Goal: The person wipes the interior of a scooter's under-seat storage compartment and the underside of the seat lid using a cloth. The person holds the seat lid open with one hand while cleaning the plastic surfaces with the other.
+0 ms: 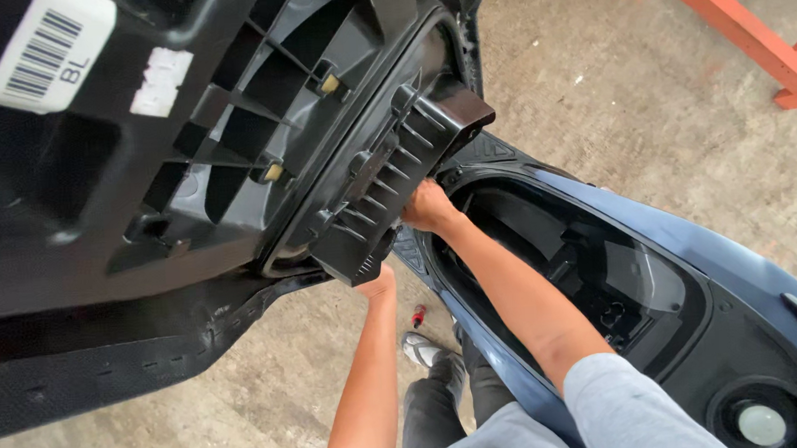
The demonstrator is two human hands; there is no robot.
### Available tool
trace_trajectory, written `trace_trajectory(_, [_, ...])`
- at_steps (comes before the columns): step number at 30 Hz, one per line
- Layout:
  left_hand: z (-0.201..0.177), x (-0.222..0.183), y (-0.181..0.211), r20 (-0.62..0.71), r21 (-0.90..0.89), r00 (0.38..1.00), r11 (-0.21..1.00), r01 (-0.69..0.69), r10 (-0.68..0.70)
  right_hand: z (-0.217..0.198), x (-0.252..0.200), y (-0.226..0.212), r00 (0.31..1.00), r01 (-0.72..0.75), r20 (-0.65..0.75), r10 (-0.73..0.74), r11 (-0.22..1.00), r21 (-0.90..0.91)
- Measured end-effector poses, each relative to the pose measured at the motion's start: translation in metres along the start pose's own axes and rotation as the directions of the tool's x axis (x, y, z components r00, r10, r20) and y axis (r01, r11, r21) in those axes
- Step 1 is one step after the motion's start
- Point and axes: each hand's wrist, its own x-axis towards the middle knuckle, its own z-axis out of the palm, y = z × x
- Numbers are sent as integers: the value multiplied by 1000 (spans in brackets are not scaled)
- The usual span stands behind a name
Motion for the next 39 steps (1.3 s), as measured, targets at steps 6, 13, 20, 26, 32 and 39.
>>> trace_trajectory(6, [-10, 12, 15, -61, -41, 998, 999, -8, 6, -22, -38, -38, 929, -358, 264, 261, 814, 458])
trace_trajectory(13, [-29, 21, 23, 80, -193, 996, 980, 51, -35, -15, -51, -80, 976, -200, 94, 197, 634, 747])
trace_trajectory(20, [-10, 10, 8, -6, 105, 999, 993, -53, 54, 3, -27, -30, 986, -160, 44, 160, 987, 4])
trace_trajectory(26, [-18, 15, 22, -47, -221, 974, 954, 204, -220, 49, 17, 40, 987, -137, -110, 118, 972, -190])
trace_trajectory(32, [-17, 20, 22, -67, -295, 973, 936, 192, -220, 35, 26, 43, 989, -80, -78, 126, 897, 434])
trace_trajectory(39, [-16, 24, 25, -111, -293, 979, 947, 134, -173, -37, 18, -34, 988, -85, 124, 89, 996, -39])
